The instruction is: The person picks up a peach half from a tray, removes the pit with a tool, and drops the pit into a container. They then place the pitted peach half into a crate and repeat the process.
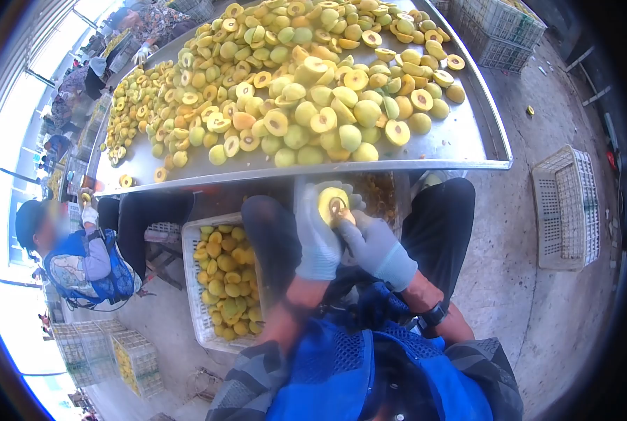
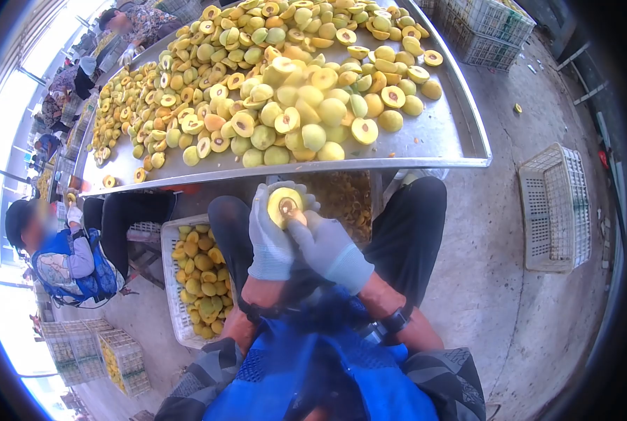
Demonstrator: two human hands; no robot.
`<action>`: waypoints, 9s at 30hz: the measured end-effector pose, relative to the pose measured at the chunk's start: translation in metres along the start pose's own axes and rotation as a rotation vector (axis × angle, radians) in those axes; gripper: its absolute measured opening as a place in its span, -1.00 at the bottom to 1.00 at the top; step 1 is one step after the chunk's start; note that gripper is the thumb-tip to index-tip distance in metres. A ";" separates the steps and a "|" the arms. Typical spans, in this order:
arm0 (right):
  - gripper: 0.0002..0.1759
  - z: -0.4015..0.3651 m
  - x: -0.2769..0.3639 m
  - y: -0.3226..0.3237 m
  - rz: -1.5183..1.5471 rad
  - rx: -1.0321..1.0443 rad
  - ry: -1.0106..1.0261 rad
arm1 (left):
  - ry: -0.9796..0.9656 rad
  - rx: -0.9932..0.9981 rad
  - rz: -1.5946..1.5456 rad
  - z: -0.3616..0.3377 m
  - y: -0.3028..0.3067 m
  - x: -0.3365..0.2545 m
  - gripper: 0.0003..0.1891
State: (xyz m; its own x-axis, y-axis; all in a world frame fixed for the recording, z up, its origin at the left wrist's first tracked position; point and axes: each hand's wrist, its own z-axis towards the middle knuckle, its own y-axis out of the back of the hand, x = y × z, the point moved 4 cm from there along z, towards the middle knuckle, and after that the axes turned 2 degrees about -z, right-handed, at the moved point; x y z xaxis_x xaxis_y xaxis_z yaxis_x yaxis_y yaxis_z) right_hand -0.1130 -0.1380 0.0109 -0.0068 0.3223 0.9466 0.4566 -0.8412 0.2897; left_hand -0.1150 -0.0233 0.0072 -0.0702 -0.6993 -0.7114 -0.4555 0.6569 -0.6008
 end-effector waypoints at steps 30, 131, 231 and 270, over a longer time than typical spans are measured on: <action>-0.54 -0.015 -0.006 0.005 0.689 0.383 -0.377 | -0.222 0.022 0.341 0.002 -0.009 -0.008 -0.38; -0.38 0.028 -0.093 -0.017 0.993 0.290 -0.487 | -0.955 -0.118 1.642 0.168 0.085 -0.143 -0.43; -0.47 -0.001 -0.011 -0.005 0.699 0.472 -0.471 | -0.332 0.253 0.512 0.034 0.013 -0.006 -0.28; -0.57 0.025 -0.077 -0.003 -0.189 -0.048 0.005 | -0.560 -0.090 1.193 0.062 0.053 -0.012 -0.52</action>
State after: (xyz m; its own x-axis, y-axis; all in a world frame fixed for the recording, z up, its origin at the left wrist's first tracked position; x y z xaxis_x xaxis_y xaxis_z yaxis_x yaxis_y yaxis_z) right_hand -0.0920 -0.1494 -0.0663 -0.0931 0.4747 0.8752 0.4037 -0.7855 0.4690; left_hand -0.0830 0.0373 -0.0383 -0.1022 0.5168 -0.8500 -0.4287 0.7482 0.5064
